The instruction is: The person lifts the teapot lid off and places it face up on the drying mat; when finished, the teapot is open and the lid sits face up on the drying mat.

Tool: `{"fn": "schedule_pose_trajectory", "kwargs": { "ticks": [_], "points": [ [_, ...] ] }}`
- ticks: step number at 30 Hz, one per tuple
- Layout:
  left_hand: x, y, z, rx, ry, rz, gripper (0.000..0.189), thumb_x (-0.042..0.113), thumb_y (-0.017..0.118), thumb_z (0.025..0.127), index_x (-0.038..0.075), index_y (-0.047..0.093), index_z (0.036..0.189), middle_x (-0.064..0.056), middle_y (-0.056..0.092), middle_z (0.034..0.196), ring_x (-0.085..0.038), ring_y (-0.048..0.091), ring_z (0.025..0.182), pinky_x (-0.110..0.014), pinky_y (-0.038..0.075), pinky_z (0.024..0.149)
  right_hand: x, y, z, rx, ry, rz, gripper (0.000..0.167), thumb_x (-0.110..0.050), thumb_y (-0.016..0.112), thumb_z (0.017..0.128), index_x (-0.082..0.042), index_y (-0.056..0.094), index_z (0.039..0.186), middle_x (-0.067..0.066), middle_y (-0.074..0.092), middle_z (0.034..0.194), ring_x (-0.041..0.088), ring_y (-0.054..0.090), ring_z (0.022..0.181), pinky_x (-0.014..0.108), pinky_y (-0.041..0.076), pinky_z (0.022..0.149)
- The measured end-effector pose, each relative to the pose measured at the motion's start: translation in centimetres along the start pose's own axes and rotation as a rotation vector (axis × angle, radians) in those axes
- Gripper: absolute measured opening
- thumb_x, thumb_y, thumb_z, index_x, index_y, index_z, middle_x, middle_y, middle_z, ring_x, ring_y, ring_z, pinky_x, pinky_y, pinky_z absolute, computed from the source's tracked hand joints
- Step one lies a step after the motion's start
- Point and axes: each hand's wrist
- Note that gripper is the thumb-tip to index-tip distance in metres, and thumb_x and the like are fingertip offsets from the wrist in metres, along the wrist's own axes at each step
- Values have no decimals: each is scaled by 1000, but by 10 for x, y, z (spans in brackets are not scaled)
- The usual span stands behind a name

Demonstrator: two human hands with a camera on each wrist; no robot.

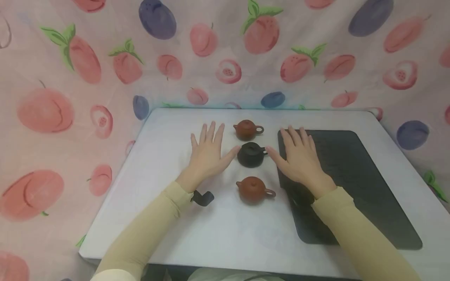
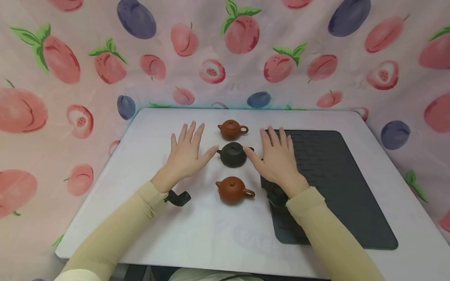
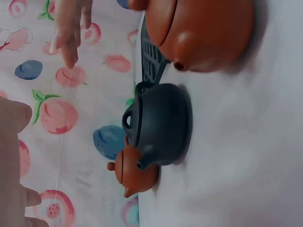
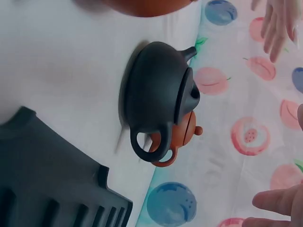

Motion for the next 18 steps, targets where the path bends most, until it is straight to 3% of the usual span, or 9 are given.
{"fn": "schedule_pose_trajectory", "kwargs": {
  "ticks": [3,8,13,18],
  "points": [
    [0,3,-9,32,30,-113,93,79,31,96,16,23,163,-14,19,168,-34,9,156,-62,9,119,1,0,-7,-13,-2,37,91,-71,40,100,-5,27,160,23,20,166,47,3,153,65,2,118],
    [0,14,-29,76,53,-415,79,68,43,101,11,35,156,-12,37,158,-28,36,146,-47,32,116,-2,4,-21,-39,-37,170,80,-61,46,103,-4,34,157,22,26,164,46,12,153,66,10,117],
    [0,34,-50,98,6,-671,63,52,50,105,6,45,147,-13,51,146,-28,58,124,-45,49,98,-13,17,-41,-92,-107,358,66,-48,56,104,-4,43,151,18,38,159,40,26,150,64,22,115],
    [0,57,-61,69,-81,-802,55,48,51,106,4,52,138,-12,62,127,-23,67,103,-41,55,85,-26,35,-51,-94,-122,416,59,-49,62,101,-7,54,142,11,53,146,35,43,139,61,34,110]
  ]
}}
Point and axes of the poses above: each hand's wrist, its own z-axis towards the middle knuckle, its own y-axis out of the palm, x = y × z
